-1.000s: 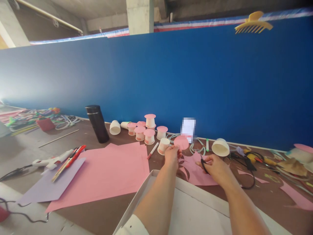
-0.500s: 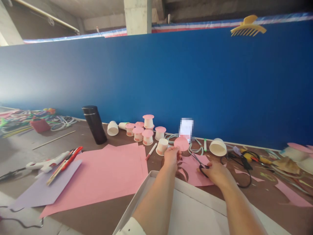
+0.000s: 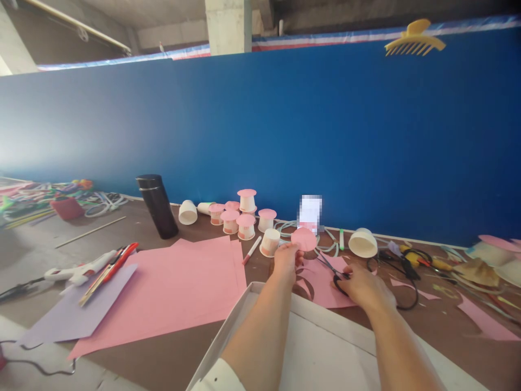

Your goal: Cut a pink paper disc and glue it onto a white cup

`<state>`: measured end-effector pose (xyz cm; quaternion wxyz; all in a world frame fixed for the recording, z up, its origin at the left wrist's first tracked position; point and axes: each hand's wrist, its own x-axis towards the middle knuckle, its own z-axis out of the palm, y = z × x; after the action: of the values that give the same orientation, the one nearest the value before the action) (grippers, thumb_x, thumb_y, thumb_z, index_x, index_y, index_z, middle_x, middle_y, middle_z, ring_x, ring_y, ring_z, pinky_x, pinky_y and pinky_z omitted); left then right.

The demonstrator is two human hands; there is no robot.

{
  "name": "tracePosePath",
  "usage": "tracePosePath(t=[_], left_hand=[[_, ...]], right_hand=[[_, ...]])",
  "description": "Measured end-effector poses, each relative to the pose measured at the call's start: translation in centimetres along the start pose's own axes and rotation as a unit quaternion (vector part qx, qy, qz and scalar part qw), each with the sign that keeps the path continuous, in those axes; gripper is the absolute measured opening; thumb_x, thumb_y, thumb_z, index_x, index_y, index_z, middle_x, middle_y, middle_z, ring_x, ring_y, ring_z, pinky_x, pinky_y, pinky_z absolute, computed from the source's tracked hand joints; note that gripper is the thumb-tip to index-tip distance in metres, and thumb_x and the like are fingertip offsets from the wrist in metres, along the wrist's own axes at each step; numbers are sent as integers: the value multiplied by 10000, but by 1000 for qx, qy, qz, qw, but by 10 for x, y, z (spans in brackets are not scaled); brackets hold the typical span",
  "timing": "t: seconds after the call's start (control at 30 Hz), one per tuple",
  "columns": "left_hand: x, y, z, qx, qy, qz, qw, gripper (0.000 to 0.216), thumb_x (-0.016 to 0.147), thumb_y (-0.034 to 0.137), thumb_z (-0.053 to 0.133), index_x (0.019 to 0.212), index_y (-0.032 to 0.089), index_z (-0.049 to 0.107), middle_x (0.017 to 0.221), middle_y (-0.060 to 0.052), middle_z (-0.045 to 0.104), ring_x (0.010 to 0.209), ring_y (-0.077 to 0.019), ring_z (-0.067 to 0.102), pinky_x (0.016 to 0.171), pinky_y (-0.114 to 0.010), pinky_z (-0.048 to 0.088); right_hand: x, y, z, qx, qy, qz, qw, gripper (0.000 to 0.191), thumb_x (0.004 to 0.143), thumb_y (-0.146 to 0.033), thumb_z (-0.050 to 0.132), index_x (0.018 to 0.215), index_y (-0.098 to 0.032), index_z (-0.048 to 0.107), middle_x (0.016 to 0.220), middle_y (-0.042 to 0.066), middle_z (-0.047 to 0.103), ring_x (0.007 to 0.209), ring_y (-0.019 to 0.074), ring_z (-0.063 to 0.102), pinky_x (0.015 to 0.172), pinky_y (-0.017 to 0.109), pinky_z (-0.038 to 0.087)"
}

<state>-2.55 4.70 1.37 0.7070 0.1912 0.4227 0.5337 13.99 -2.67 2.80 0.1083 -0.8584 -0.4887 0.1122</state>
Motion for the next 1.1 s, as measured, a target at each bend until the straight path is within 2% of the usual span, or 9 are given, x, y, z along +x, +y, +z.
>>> tracePosePath(t=[0.13,0.27,0.5,0.83,0.97,1.1], left_hand=[[0,0,1,3,0,-2,1000,104,792,99,681,772,139,588,568,21,559,500,-64,539,477,-145,406],[0,-1,1,5,-4,-8,1000,95,799,91,667,775,137,588,570,15,558,502,-65,537,472,-145,397],[2,-2,1,18,-11,-12,1000,89,792,83,664,797,135,592,559,22,557,489,-63,531,463,-137,396],[0,-2,2,30,-12,-19,999,82,831,79,630,801,136,579,532,24,556,462,-61,516,436,-133,388],[-2,-2,1,26,-12,-20,999,101,861,79,599,798,142,552,547,19,564,471,-63,528,440,-137,392],[-3,-3,2,34,-10,-25,999,88,860,75,599,813,139,561,557,19,570,482,-63,537,450,-137,398]], right_hand=[[7,8,9,5,7,-30,999,309,666,-427,725,942,-286,723,918,124,747,872,330,710,707,408,491],[14,15,16,25,34,-70,997,420,647,-415,751,1041,-273,716,929,125,746,856,302,715,714,382,498],[9,10,11,-4,5,-24,1000,443,702,-461,709,1110,-291,687,998,97,744,910,288,715,744,370,509],[13,12,17,-10,-37,-45,998,283,707,-447,714,919,-259,703,856,78,741,848,271,706,675,323,471],[10,9,16,-16,-32,-55,998,318,704,-413,713,959,-224,700,873,90,746,857,266,702,661,310,449],[8,7,15,-1,-27,-54,998,244,704,-394,716,880,-226,691,841,83,741,810,248,698,633,300,432]])
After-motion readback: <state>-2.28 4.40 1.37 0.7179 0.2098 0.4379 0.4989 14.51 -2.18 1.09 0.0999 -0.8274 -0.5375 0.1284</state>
